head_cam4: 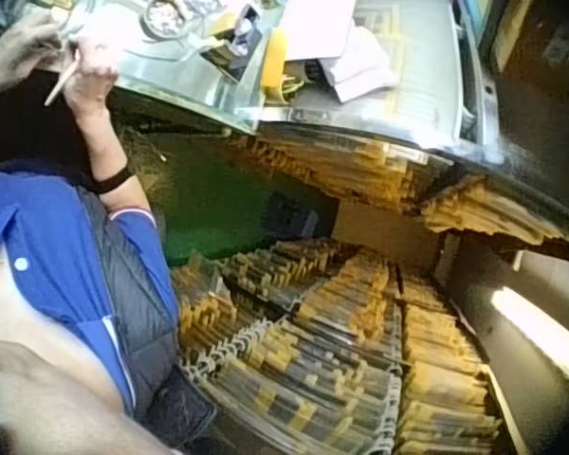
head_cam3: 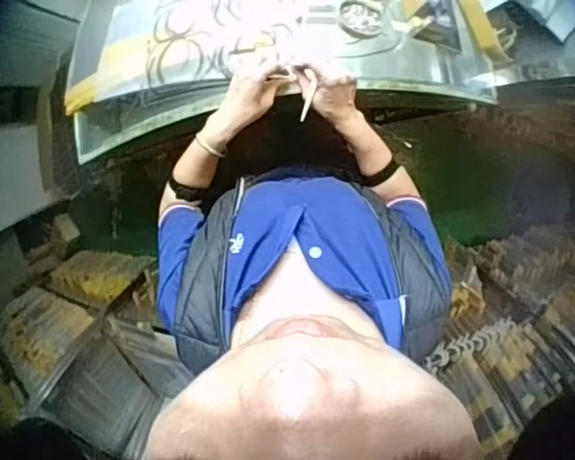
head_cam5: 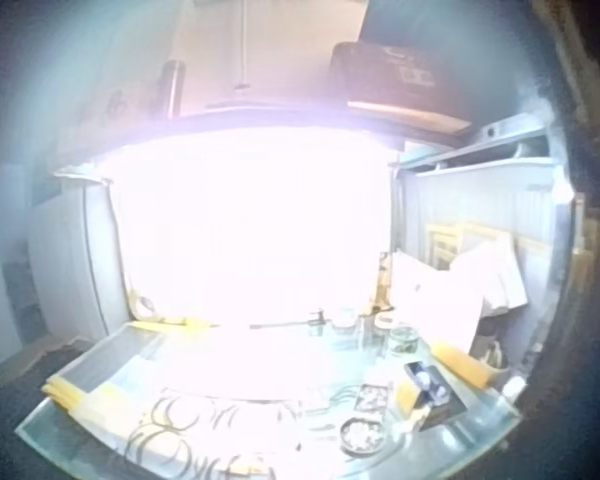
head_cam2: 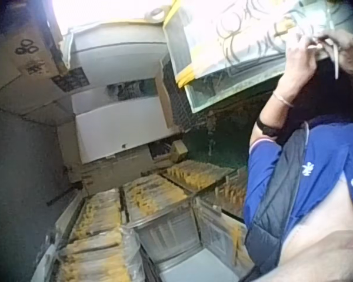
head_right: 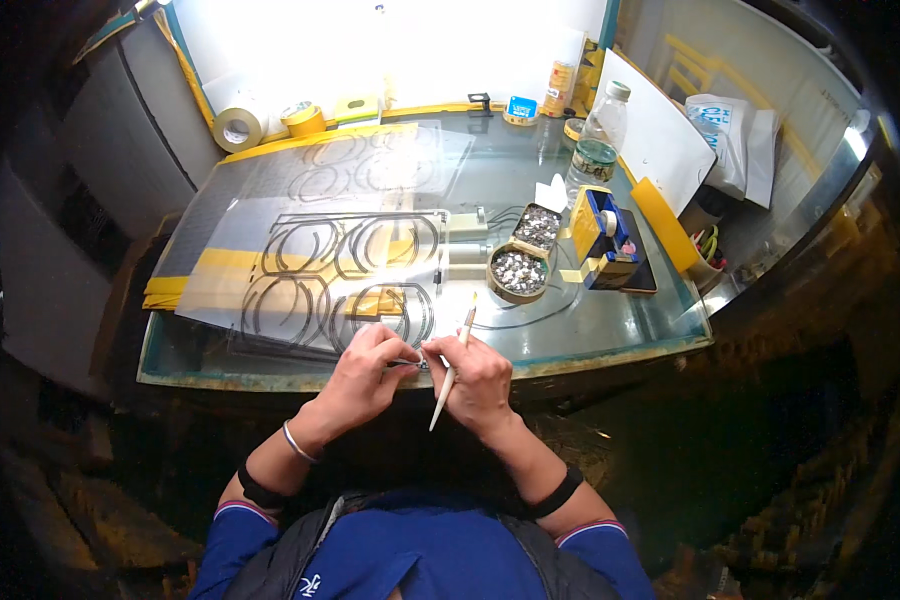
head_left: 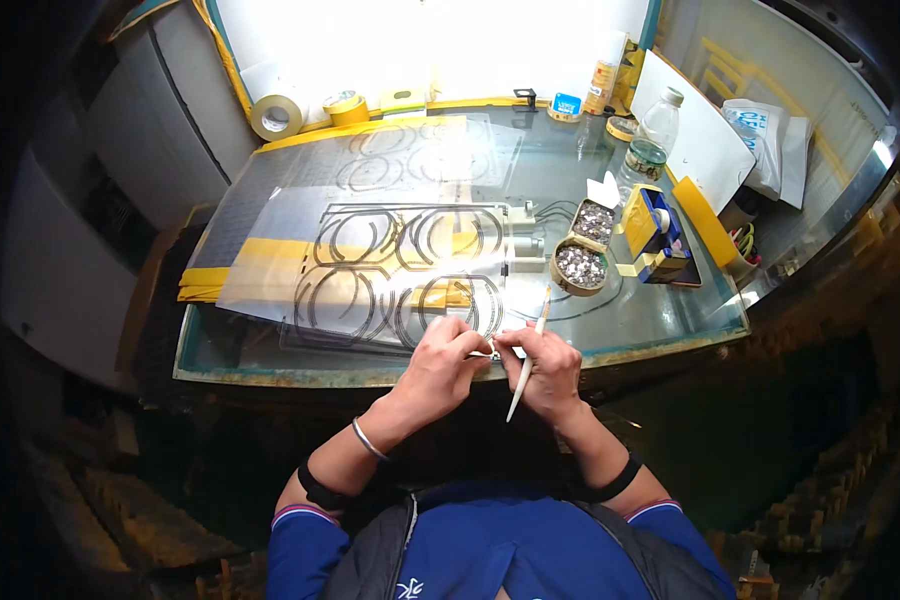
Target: Using a stylus tool to pick up small metal components and place them into a patterned plastic template, followed by handling printed film sheets.
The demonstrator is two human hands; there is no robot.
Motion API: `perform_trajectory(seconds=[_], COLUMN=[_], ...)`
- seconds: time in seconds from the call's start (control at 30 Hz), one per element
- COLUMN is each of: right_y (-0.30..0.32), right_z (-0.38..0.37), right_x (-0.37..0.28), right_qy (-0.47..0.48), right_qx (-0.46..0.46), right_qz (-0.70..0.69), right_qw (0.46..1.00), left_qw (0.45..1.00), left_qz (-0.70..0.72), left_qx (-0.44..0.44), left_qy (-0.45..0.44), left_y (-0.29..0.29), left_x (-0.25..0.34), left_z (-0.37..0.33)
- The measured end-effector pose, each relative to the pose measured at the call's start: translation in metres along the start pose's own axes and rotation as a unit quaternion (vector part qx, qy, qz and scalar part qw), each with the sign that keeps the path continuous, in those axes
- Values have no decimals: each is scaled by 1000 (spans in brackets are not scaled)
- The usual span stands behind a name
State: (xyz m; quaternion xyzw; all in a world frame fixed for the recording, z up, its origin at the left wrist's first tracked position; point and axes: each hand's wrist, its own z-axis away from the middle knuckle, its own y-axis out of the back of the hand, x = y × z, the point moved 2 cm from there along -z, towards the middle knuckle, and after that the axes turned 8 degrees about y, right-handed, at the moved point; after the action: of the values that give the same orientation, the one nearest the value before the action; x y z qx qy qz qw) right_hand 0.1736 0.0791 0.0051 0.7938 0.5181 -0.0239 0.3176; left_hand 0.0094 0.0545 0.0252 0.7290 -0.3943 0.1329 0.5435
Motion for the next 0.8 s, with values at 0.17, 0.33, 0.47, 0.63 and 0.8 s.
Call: perform_trajectory(seconds=[0.17, 0.33, 0.47, 0.63, 0.8], right_y=[1, -2, -4, 5, 36], right_z=[-2, -3, -7, -14, -30], right_x=[-3, -2, 2, -5, -36], right_qy=[-18, -17, -67, -83, -173], right_qx=[-3, -5, -33, 19, -76], right_qz=[1, 25, 82, -128, -426], right_qw=[1000, 1000, 994, 988, 885], left_qw=[1000, 999, 993, 947, 902], left_qz=[1, -8, 113, -48, -178], left_qx=[-12, 15, 30, 227, 240], left_qy=[12, -34, -15, -221, -311], left_y=[0, 1, 10, 33, 43], left_x=[-3, -4, -4, 14, 22], left_z=[0, 2, 9, 19, 35])
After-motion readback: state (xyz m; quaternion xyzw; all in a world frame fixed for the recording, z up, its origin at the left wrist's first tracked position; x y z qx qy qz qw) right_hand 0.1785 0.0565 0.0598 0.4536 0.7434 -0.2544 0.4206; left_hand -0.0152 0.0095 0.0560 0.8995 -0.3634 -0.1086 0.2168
